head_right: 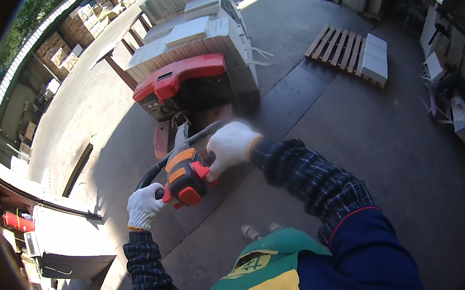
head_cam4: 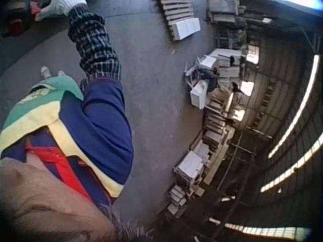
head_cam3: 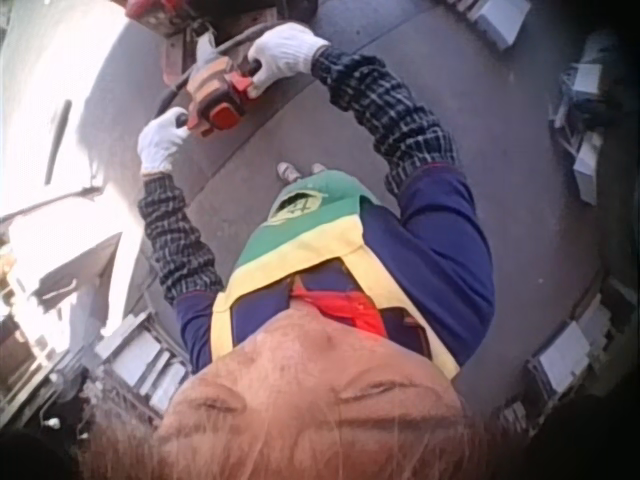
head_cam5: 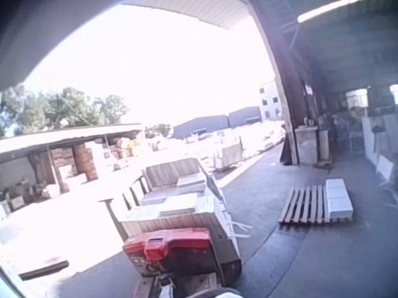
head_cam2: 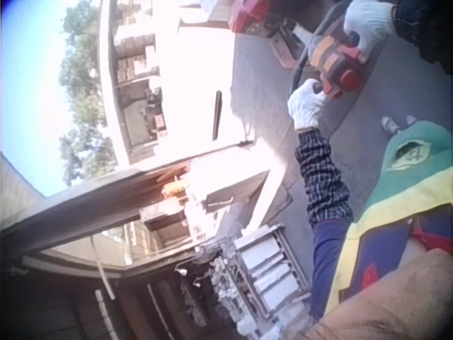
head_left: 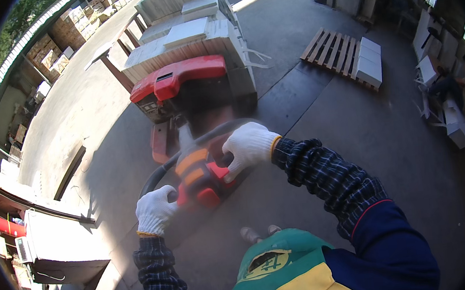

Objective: The person stacks white rectangular slabs onto a pallet, then uses a red manual pallet jack to pull the loaded pallet across a warehouse floor and into a storage area. The person handles the slabs by hand and operates the pallet jack with both hands.

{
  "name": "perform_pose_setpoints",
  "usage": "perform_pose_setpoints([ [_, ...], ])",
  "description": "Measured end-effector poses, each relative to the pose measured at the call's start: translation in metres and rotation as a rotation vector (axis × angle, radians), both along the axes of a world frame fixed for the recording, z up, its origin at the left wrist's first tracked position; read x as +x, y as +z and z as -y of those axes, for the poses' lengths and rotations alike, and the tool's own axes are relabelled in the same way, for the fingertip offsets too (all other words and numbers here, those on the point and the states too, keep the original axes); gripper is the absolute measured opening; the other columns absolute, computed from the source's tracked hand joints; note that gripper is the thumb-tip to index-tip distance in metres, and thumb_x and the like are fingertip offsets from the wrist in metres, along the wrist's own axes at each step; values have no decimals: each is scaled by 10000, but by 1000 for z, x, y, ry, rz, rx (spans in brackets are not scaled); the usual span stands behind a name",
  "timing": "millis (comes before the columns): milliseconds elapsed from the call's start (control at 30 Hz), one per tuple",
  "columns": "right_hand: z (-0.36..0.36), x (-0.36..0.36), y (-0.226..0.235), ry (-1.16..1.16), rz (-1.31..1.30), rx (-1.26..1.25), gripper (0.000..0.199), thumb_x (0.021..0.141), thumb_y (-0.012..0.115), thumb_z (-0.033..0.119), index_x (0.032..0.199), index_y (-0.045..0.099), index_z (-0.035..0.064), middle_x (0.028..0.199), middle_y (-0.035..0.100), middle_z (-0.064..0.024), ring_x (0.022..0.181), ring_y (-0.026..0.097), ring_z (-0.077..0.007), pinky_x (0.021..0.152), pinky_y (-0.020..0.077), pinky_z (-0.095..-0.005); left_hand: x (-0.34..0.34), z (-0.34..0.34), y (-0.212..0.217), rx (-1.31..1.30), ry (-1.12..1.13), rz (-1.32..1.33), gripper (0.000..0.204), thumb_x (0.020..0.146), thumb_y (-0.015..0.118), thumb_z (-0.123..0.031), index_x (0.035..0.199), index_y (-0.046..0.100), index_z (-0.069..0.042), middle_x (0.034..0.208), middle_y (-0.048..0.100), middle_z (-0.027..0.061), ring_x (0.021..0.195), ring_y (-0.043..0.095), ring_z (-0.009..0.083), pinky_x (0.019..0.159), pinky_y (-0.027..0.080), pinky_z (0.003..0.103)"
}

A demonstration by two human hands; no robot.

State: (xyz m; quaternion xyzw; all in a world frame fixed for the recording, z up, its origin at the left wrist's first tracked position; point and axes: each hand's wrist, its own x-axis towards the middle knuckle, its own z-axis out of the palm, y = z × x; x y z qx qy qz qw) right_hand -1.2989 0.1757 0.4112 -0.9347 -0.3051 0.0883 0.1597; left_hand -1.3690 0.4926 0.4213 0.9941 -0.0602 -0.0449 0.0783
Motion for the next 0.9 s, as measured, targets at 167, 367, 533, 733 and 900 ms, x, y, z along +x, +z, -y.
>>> perform_pose_setpoints([
  [167,17,-14,2,15,3,-1,728,719,777,746,991,823,73,858,769,-162,837,757,-347,780,579,-434,-18,15,3,1,13,4,390,829,779,-534,983,799,-176,909,782,130,877,750,368,775,582,457],
  [367,35,-22,-1,21,-8,-12,697,726,789,738,981,832,91,848,770,-157,825,757,-342,766,577,-435,-31,33,-1,29,14,18,374,848,765,-535,970,789,-181,911,779,127,884,748,371,772,578,463],
  [533,47,-30,-2,26,-23,-5,683,723,792,731,957,829,91,833,765,-148,811,751,-339,760,575,-431,-43,45,-3,50,-7,73,519,849,765,-654,962,796,-149,807,755,127,811,754,363,761,592,447],
  [733,63,-40,0,47,25,17,711,705,786,738,958,824,75,850,766,-154,833,752,-339,773,575,-437,-56,65,1,18,23,42,346,847,764,-515,967,788,-192,890,770,132,872,738,377,774,574,463],
  [900,74,-52,-3,36,12,11,700,714,779,728,964,825,76,882,771,-167,852,752,-347,786,575,-440,-67,74,-1,22,41,35,357,852,763,-522,989,801,-195,915,773,145,891,742,382,783,581,472],
])
